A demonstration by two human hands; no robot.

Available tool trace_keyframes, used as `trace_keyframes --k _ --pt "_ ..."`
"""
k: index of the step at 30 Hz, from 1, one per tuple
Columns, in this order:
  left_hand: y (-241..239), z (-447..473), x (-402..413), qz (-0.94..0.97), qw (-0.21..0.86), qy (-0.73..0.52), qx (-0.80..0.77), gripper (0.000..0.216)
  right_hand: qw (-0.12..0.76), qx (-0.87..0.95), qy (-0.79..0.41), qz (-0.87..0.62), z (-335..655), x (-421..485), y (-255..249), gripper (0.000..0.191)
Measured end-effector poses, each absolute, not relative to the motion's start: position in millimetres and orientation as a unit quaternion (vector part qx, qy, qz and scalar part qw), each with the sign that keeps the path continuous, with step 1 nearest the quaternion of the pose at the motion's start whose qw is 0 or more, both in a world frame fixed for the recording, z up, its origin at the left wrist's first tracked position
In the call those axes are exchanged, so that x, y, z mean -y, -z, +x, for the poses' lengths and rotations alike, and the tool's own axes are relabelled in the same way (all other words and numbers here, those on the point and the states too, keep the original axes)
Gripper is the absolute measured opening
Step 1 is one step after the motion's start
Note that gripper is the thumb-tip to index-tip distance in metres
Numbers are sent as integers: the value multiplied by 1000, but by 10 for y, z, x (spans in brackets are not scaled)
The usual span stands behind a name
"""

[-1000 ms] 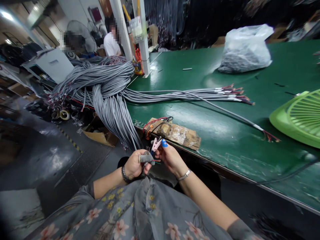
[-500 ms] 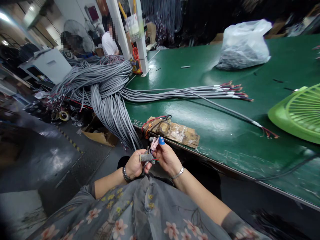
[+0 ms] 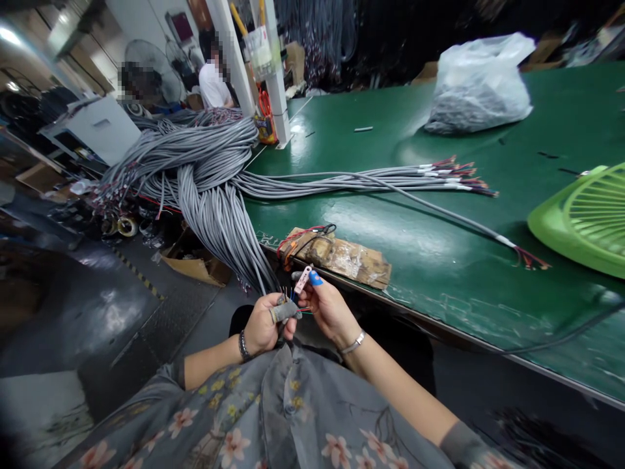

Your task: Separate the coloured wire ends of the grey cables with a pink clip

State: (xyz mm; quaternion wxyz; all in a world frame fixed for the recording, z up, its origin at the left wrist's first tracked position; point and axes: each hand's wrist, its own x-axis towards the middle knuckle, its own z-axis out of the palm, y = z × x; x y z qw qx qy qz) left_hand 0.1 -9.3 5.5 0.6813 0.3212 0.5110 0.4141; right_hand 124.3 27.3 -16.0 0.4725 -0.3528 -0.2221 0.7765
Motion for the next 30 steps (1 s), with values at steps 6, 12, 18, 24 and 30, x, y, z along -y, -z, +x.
trace_keyframes --k 6,12,18,24,30 --pt "-65 35 58 319 669 -427 -518 39 464 238 -769 -369 1239 -298 124 48" --pt "-42 37 63 323 670 -423 -518 40 458 237 -760 -395 1280 -325 118 40" --pt "-44 53 66 327 667 -425 -518 39 466 199 -774 -380 1280 -319 154 31" --pt "-38 59 63 324 669 -422 -519 36 469 201 -773 -378 1261 -322 204 32" --pt "-7 -3 98 333 664 -417 -524 38 415 216 -810 -354 1340 -283 176 42"
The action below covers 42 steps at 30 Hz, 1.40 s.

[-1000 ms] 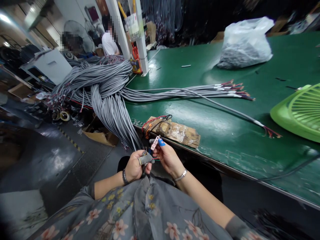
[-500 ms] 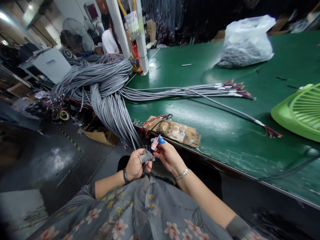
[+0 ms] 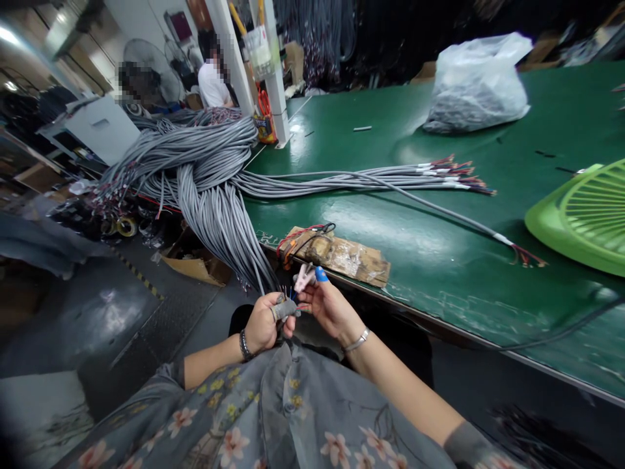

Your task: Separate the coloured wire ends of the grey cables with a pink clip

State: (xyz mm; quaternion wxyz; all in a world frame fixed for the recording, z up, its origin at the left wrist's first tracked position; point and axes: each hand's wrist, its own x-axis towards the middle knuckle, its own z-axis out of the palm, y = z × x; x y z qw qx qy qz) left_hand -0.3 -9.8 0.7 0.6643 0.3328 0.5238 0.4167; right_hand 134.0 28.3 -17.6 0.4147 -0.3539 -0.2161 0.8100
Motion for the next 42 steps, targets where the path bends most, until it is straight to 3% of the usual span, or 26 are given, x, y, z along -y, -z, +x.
trace_keyframes --k 5,13,21,25,29,32,42 --pt "24 -56 151 372 656 -381 -534 40 324 326 -803 -380 1424 -240 152 49" --pt "63 -105 85 444 692 -258 -506 43 339 549 -654 -395 1477 -163 58 40" --pt "74 -44 88 367 666 -359 -542 48 404 432 -674 -443 1495 21 299 45" --pt "39 -56 73 408 682 -325 -513 50 460 402 -663 -433 1407 53 277 40" --pt "29 -144 62 457 694 -272 -486 52 413 403 -707 -408 1356 8 162 39" --pt "63 -172 92 455 672 -308 -498 53 388 415 -726 -389 1318 -36 96 40" --pt "139 -108 153 305 676 -418 -524 52 422 397 -690 -435 1221 -68 181 43"
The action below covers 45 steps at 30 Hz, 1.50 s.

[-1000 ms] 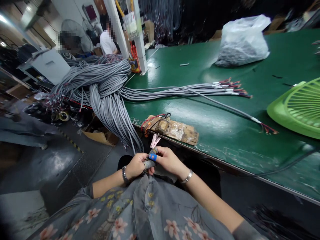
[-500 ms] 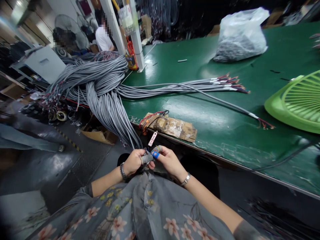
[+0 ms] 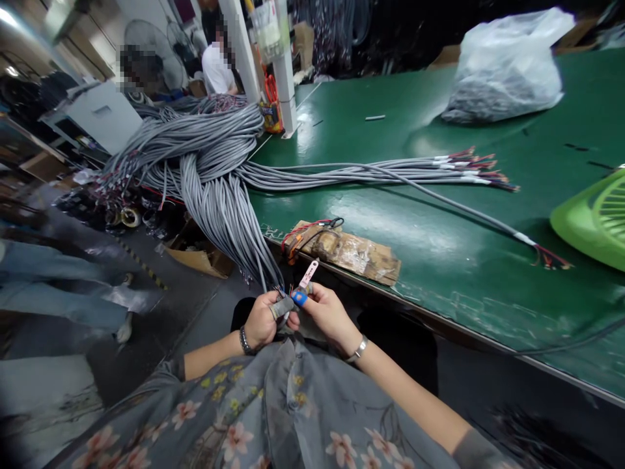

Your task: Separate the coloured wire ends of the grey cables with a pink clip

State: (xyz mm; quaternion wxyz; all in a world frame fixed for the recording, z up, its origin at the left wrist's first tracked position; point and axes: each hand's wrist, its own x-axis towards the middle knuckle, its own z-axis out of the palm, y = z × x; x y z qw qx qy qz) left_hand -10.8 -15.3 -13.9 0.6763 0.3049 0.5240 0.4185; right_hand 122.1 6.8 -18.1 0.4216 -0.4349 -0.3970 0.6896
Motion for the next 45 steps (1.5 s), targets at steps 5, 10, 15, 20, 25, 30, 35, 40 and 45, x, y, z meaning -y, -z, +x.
trace_keyframes --k 5,10,15,20,25,30,35,40,45 --pt "127 -102 159 295 673 -426 -527 52 419 400 -687 -439 1210 -70 152 38" --pt "127 -109 173 313 681 -406 -523 51 387 389 -731 -406 1206 -80 150 38" --pt "129 -116 177 326 687 -382 -525 51 403 405 -706 -419 1213 -76 158 36" --pt "150 -113 178 311 677 -414 -523 48 427 397 -695 -421 1189 -19 145 37" --pt "151 -91 166 278 661 -450 -532 48 438 345 -727 -400 1164 24 121 35" --pt "102 -99 165 377 689 -341 -517 47 439 340 -705 -440 1149 -8 146 28" --pt "68 -115 180 396 681 -325 -522 44 486 261 -685 -477 1193 -101 226 28" --pt "96 -122 165 324 667 -390 -546 41 458 210 -754 -422 1321 -69 262 30" --pt "109 -104 157 325 677 -393 -531 43 407 268 -784 -384 1327 -3 224 33"
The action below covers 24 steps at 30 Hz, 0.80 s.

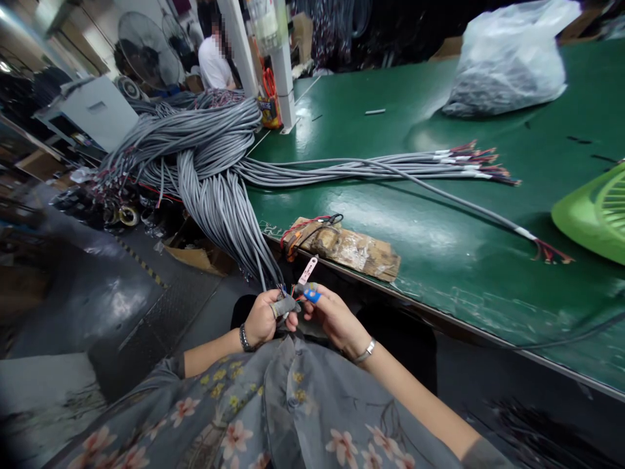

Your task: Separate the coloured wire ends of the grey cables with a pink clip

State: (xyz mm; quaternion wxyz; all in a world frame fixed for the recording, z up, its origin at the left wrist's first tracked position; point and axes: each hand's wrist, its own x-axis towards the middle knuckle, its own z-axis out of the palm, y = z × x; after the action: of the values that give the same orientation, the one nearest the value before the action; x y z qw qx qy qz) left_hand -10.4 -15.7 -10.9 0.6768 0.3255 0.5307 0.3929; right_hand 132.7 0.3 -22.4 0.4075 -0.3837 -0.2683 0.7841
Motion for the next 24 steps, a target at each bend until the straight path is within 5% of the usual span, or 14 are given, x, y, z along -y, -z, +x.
trace_keyframes --k 6,18,24 --pt "94 -102 178 342 673 -383 -532 43 378 329 -778 -379 1226 -12 155 33" --pt "137 -67 157 304 649 -427 -551 45 458 299 -714 -437 1140 45 66 26" --pt "143 -101 164 308 694 -404 -511 45 425 248 -785 -376 1124 52 105 28"
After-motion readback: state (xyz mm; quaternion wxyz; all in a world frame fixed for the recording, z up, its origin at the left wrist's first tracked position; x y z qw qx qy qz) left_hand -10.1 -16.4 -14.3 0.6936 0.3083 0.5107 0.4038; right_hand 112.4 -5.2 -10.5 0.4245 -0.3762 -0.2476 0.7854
